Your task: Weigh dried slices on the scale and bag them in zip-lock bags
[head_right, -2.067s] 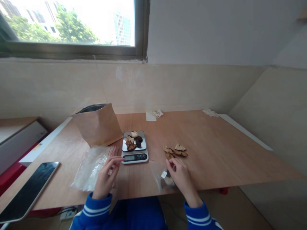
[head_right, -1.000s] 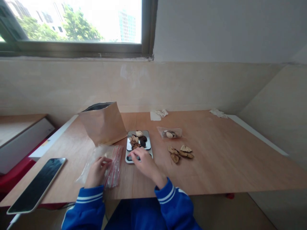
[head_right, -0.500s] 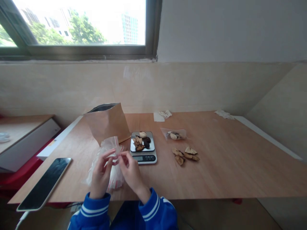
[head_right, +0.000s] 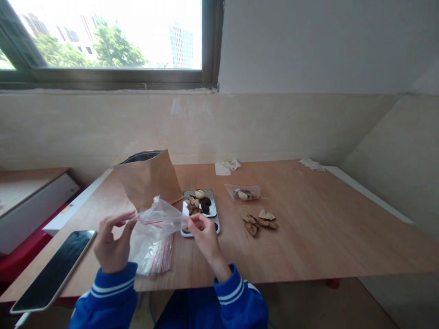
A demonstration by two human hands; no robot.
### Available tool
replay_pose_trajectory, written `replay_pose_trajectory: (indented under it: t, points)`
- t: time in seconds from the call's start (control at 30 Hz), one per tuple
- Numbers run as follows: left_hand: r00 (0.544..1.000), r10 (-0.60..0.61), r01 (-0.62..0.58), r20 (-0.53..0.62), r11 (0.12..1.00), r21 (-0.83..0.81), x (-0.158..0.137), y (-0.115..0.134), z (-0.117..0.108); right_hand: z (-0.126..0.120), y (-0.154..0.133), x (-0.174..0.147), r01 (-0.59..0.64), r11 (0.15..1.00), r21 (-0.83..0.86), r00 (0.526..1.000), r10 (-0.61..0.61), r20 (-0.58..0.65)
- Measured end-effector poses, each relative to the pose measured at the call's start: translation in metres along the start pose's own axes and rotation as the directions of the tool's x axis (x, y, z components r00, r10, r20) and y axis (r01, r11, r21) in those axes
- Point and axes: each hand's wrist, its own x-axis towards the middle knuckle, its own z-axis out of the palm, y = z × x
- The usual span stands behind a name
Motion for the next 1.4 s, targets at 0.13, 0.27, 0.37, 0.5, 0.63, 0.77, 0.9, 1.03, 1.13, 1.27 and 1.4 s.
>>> replay_pose_trajectory:
  t: [0.13, 0.27, 0.37, 0.5, 0.63, 0.77, 0.9, 1.03, 1.13, 1.27, 1.4]
  points:
    - [0.975, -0.102, 0.115, 0.197, 0.992, -0.055, 0.010, -0.005, -0.001, -0.019, -0.008, 0.010, 0.025, 0.998, -0.053, 0.988, -0.016, 0.155]
    - [0.919, -0.206, 0.259, 0.335, 0.958, -0.121, 0.001, -0.003, 0.011, -0.025, -0.019, 0.020, 0.062, 0.995, -0.075, 0.986, -0.049, 0.162]
    - [0.879, -0.301, 0.361, 0.369, 0.927, -0.104, -0.010, 0.001, 0.024, -0.019, -0.024, 0.025, 0.068, 0.997, -0.040, 0.983, -0.060, 0.171]
    - [0.872, -0.333, 0.407, 0.359, 0.901, -0.150, -0.025, 0.005, 0.033, -0.008, -0.024, 0.028, 0.052, 0.999, 0.016, 0.982, -0.054, 0.179]
    - [0.901, -0.249, 0.346, 0.354, 0.906, -0.245, -0.037, 0.008, 0.032, 0.001, -0.019, 0.027, 0.064, 0.998, 0.020, 0.989, -0.066, 0.129]
    - [0.884, -0.137, 0.265, 0.448, 0.935, -0.236, -0.045, 0.007, 0.034, 0.009, -0.011, 0.019, 0.054, 0.999, -0.003, 0.994, -0.054, 0.094]
    - [0.888, -0.176, 0.260, 0.425, 0.954, -0.150, -0.046, 0.007, 0.040, 0.015, -0.006, 0.011, 0.090, 0.991, -0.099, 0.994, -0.084, 0.070]
    - [0.906, -0.248, 0.290, 0.342, 0.954, -0.077, -0.039, 0.005, 0.038, 0.012, -0.007, 0.012, 0.147, 0.953, -0.264, 0.988, -0.154, -0.006]
    - [0.919, -0.297, 0.317, 0.261, 0.947, -0.040, -0.033, -0.001, 0.030, 0.002, -0.009, 0.016, 0.111, 0.914, -0.390, 0.967, -0.190, -0.168]
    - [0.935, -0.263, 0.284, 0.238, 0.957, -0.061, -0.031, -0.013, 0.028, -0.019, -0.007, 0.030, 0.194, 0.905, -0.378, 0.976, -0.217, -0.017]
    - [0.967, -0.193, 0.206, 0.167, 0.977, -0.060, -0.033, -0.025, 0.038, -0.045, 0.013, 0.053, 0.232, 0.760, -0.607, 0.932, -0.352, -0.085]
